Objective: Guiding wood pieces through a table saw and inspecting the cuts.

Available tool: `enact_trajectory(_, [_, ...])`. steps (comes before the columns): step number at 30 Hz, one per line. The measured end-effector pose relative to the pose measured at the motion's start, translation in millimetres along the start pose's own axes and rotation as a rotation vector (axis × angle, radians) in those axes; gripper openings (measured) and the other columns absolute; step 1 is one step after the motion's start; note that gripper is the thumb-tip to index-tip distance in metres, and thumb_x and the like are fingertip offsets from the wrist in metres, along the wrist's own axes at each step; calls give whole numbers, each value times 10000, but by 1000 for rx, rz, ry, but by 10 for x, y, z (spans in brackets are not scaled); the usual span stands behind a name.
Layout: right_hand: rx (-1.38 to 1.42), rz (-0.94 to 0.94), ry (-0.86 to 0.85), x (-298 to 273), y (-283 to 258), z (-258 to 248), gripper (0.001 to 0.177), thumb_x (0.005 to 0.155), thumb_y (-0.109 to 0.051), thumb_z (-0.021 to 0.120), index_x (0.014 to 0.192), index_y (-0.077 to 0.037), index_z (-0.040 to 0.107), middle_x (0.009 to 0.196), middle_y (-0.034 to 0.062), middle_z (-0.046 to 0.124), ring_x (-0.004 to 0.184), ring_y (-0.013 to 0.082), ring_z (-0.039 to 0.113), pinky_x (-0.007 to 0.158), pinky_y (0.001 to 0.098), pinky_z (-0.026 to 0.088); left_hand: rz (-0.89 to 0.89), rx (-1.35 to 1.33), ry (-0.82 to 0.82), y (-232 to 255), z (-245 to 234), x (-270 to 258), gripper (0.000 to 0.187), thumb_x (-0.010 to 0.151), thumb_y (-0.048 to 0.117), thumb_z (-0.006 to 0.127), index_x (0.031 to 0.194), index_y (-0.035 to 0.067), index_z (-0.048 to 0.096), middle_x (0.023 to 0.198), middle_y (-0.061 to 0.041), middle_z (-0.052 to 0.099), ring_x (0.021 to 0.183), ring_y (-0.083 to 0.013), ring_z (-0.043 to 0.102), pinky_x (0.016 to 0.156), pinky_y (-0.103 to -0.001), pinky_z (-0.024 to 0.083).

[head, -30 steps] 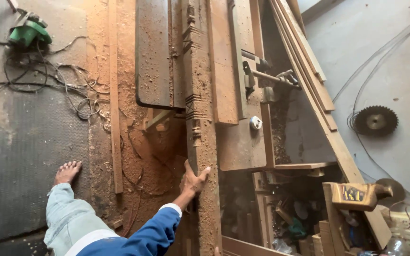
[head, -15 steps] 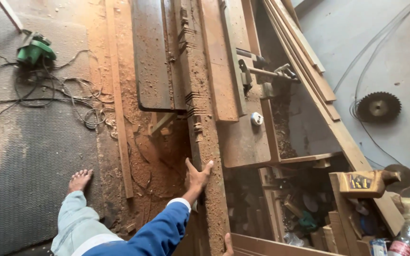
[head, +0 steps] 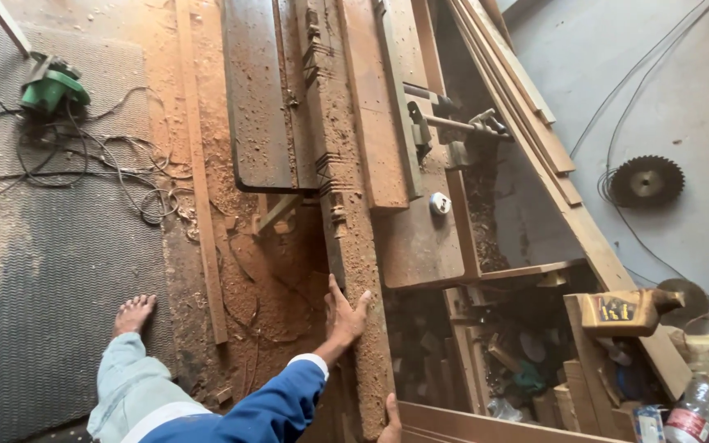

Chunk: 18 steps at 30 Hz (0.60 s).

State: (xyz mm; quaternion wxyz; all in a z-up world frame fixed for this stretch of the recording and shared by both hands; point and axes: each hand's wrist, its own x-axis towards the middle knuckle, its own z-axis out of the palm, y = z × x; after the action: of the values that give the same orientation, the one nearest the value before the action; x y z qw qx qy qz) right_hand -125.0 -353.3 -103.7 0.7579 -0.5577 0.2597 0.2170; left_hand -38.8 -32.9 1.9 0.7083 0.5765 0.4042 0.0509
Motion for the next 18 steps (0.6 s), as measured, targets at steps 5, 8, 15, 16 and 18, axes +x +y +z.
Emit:
enact_trajectory(5, [37,-13,39,52,-250,646,660,896,-444,619,1414,-40,554,1219,215,702,1070,382,682,897,547,569,-8,10,-5,87,-42,49,1101,860,588,667,1628,209,-24,1501,-235,375,1355,-440,457,1094,-545,415])
enact_trajectory(8, [47,3,105,-150,-329,944,641,886,-447,627,1395,-61,573,1220,198,699,1057,374,684,870,567,572,-8,6,-5,113,-66,74,1091,861,579,665,1629,206,-14,1501,-248,373,1334,-452,479,1088,-548,425])
enact_trajectory(15, [82,53,91,9,-338,925,652,867,-473,669,1342,-30,610,1202,200,710,1034,362,699,842,537,594,12,39,2,181,-98,188,1076,883,571,664,1626,195,-19,1512,-269,352,1339,-466,468,1087,-556,421])
enact_trajectory(16, [83,58,92,7,-334,945,652,867,-473,669,1342,-30,610,1202,200,710,1034,362,699,842,537,594,9,42,4,225,-121,184,1076,883,571,664,1626,195,-19,1512,-269,352,1339,-466,468,1087,-556,421])
enact_trajectory(18, [40,43,130,19,-333,993,670,864,-488,680,1333,-14,607,1184,201,720,1018,362,710,833,529,600,-33,47,-22,321,-166,184,1072,878,587,636,1641,208,-15,1502,-250,388,1333,-454,497,1089,-553,436])
